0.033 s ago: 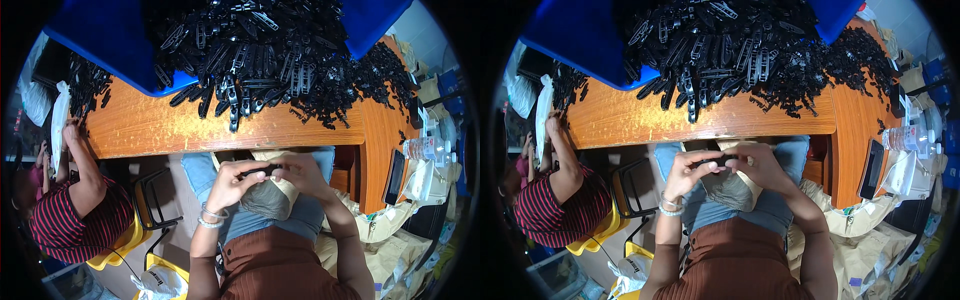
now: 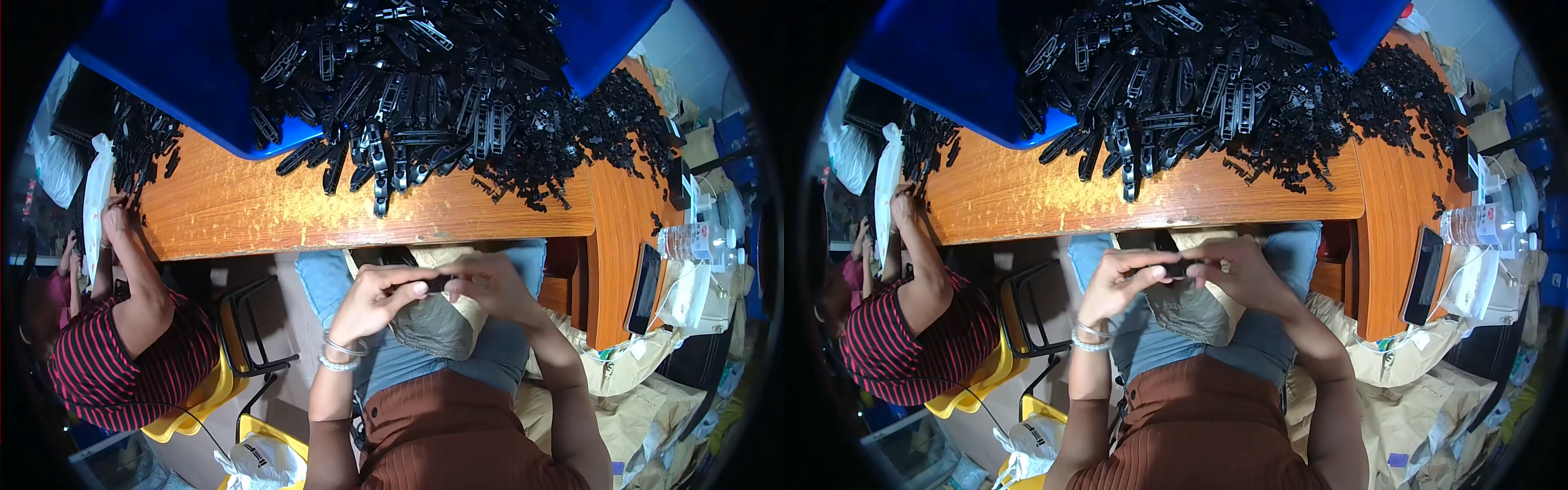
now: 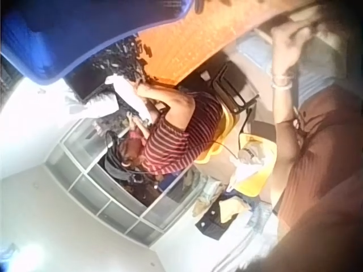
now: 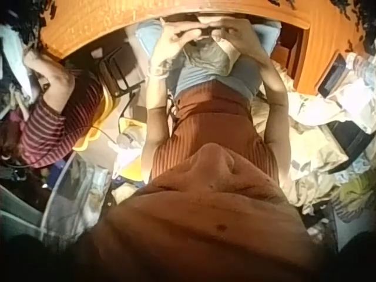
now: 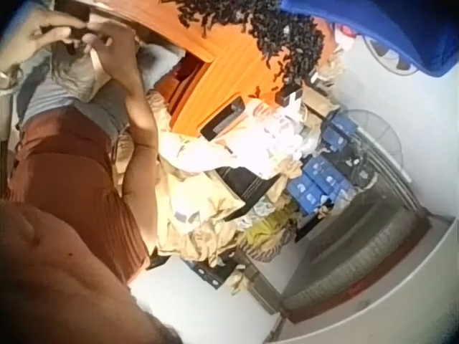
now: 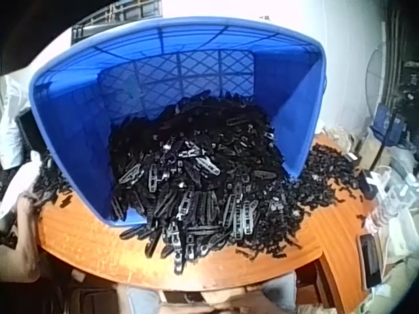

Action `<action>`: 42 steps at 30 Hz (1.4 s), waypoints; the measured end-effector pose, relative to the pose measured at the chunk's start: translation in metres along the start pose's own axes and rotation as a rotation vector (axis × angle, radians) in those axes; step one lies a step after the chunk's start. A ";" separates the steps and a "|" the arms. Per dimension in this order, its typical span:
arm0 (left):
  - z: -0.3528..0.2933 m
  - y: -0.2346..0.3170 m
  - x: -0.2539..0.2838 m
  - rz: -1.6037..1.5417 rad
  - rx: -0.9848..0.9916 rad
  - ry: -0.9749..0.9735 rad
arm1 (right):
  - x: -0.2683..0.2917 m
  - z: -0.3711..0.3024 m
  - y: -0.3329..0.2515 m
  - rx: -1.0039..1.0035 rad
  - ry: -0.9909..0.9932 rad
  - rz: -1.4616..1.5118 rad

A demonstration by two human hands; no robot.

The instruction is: Assembling small black plastic components by hand at a workbench.

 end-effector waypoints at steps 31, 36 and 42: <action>0.023 -0.018 -0.006 -0.324 -0.030 0.371 | 0.028 -0.009 -0.050 0.282 0.553 -0.169; 0.029 0.006 -0.019 -0.860 -0.104 0.417 | 0.028 -0.006 -0.058 0.267 0.388 -0.182; 0.013 -0.009 -0.011 -0.423 -0.017 0.219 | 0.013 -0.011 -0.084 0.438 0.379 -0.653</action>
Point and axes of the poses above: each hand's wrist, its own z-axis towards the middle knuckle, its own x-axis out of the back of the hand, y = z × x, the point moved 8 cm from there along z, towards the middle knuckle, and after that the axes turned 12 degrees about -y, right-handed, at the moved point
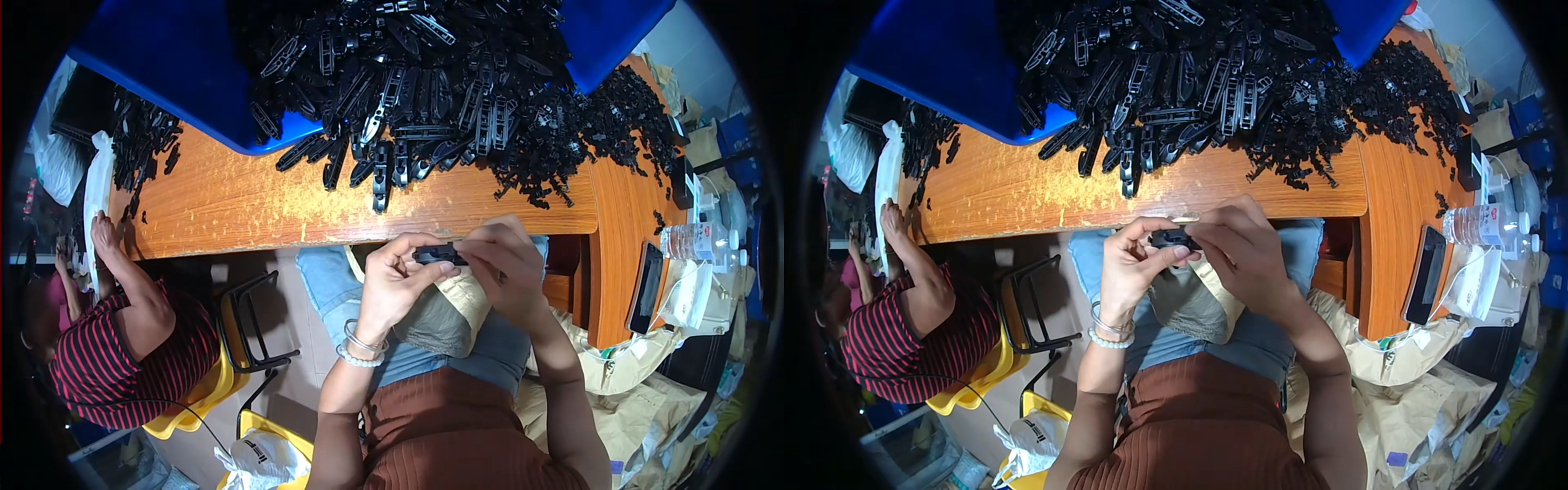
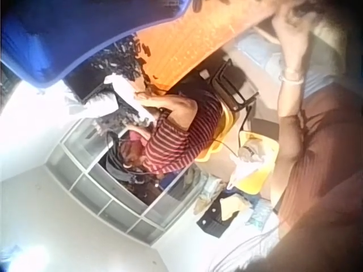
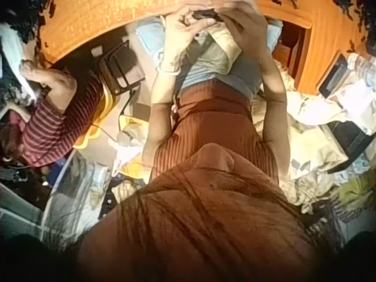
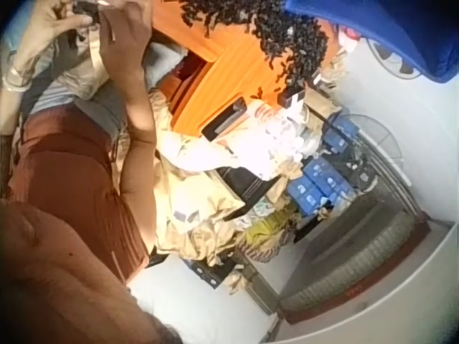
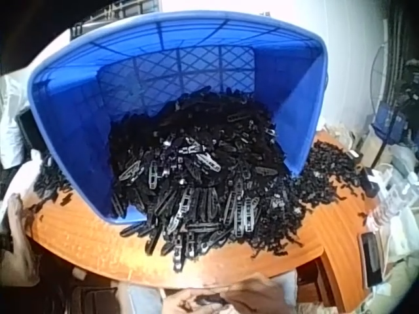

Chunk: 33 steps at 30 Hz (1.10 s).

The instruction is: Assembling small black plastic components by hand at a workbench.

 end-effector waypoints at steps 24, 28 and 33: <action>0.030 0.064 0.062 1.050 -0.272 0.508 | -0.005 -0.029 0.056 -0.173 -0.007 -0.094; 0.048 0.048 0.080 0.983 -0.025 0.513 | 0.027 -0.005 0.072 -0.231 0.119 -0.526; 0.027 0.045 0.080 0.785 -0.097 0.609 | 0.026 -0.003 0.077 -0.144 0.068 -0.461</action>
Point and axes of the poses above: each hand's wrist, its own z-axis towards the middle knuckle, its own x-axis out of the back of the hand, y = z × x, the point moved 8 cm from there along z, towards the middle knuckle, and after that the axes turned 12 degrees about -y, right-handed, at the moved point
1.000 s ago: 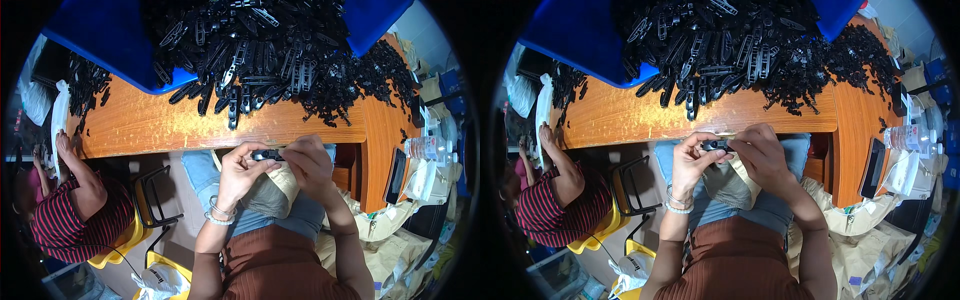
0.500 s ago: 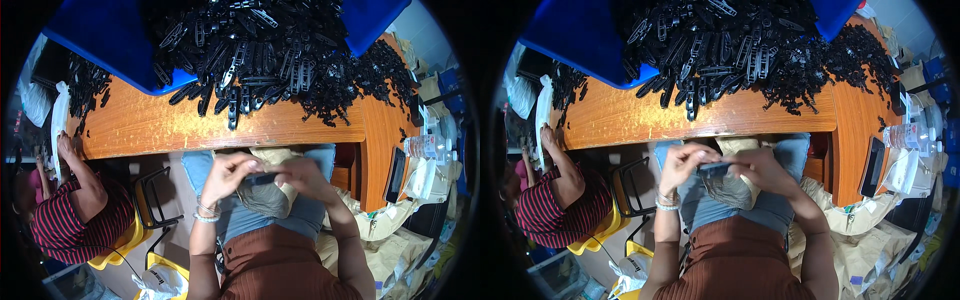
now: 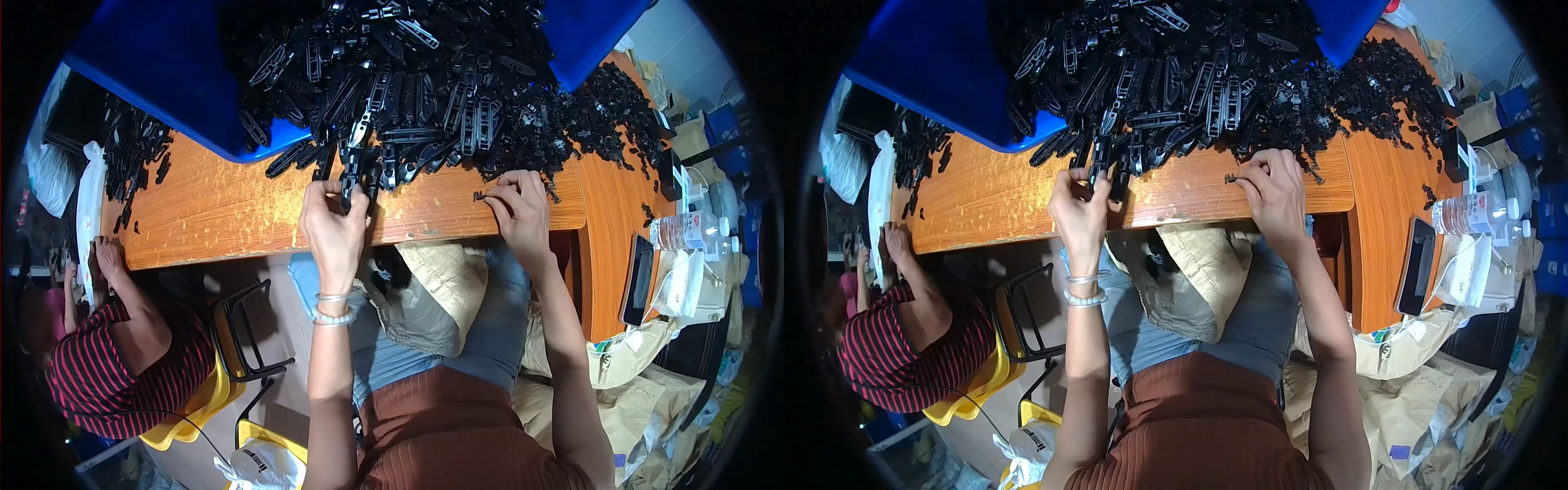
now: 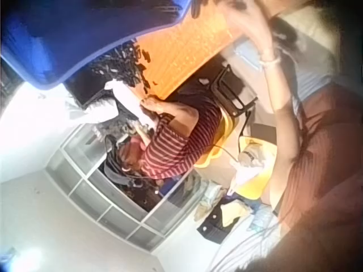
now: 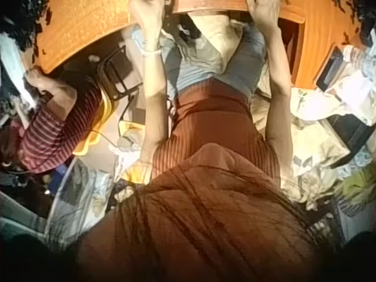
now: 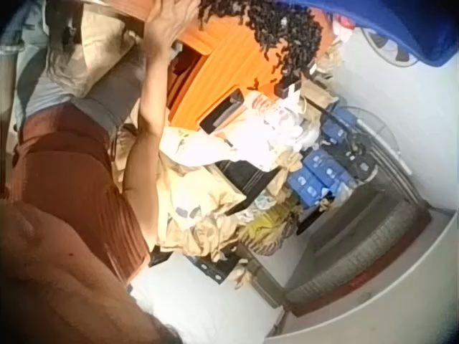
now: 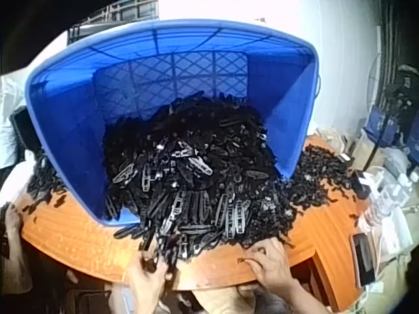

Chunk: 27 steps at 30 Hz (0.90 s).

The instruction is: Assembling small black plastic components by hand at a workbench.

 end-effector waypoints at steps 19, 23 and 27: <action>-0.074 0.035 -0.057 -0.947 -0.055 -0.522 | -0.017 -0.015 -0.061 -0.148 0.017 1.008; -0.077 0.030 -0.054 -0.937 0.015 -0.504 | -0.006 -0.014 -0.065 -0.123 0.062 0.794; -0.076 0.028 -0.049 -0.871 0.060 -0.522 | -0.007 -0.018 -0.066 -0.113 0.014 0.786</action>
Point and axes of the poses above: each hand's wrist, its own z-axis towards the middle knuckle, its own x-axis out of the back of the hand, y = z × x, the point moved 8 cm from there along z, towards the middle knuckle, and after that the axes turned 12 degrees about -y, right-handed, at the moved point
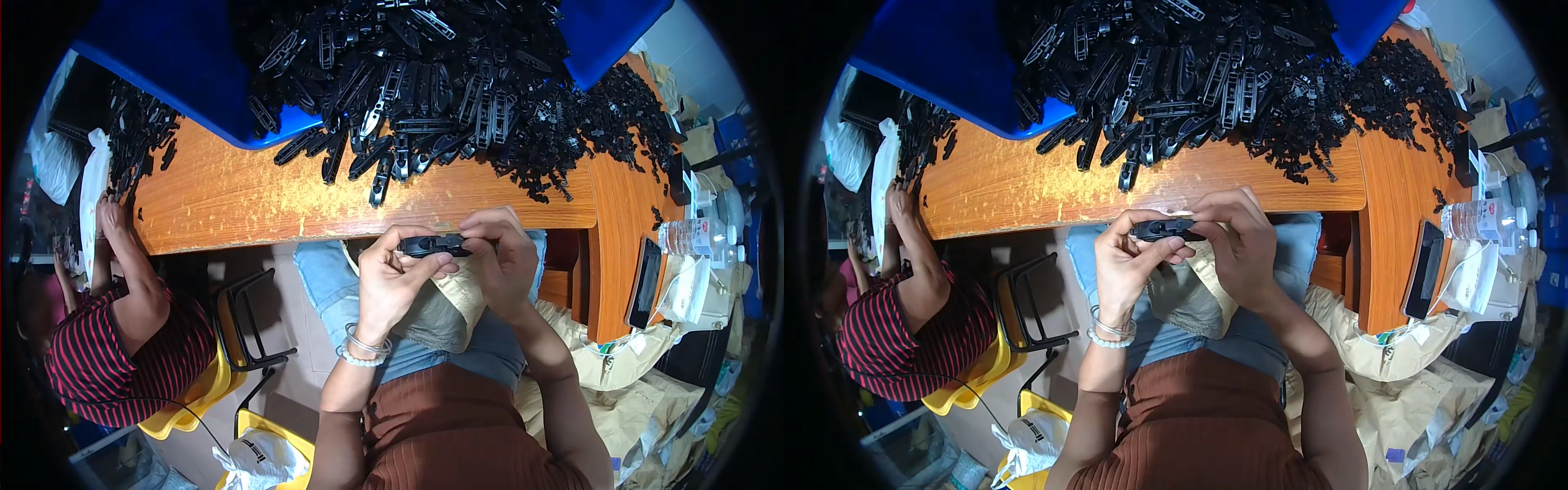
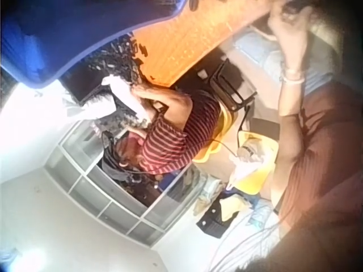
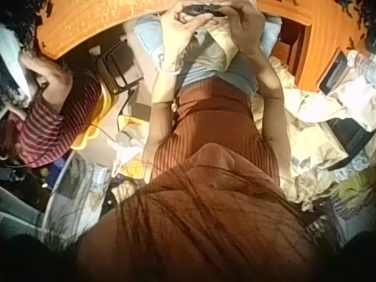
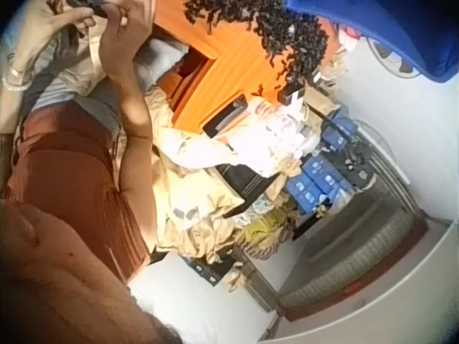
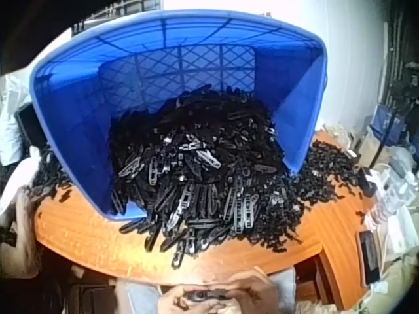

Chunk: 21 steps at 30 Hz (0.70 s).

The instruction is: Assembling small black plastic components by hand at a workbench.

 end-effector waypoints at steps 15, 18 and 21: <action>-0.005 0.003 0.007 0.208 -0.039 0.007 | -0.026 -0.021 0.052 -0.404 -0.288 0.399; -0.009 -0.006 0.006 0.138 0.046 -0.033 | -0.027 -0.028 0.056 -0.388 -0.257 0.360; -0.015 -0.007 0.014 0.312 0.117 -0.198 | -0.027 -0.026 0.039 -0.370 -0.383 0.227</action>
Point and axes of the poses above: each hand's wrist, its own z-axis towards the middle knuckle, its own x-axis out of the back of the hand, y = z × x, the point moved 8 cm from there along z, towards the middle knuckle, and after that the axes turned 12 degrees about -y, right-handed, at the moved point
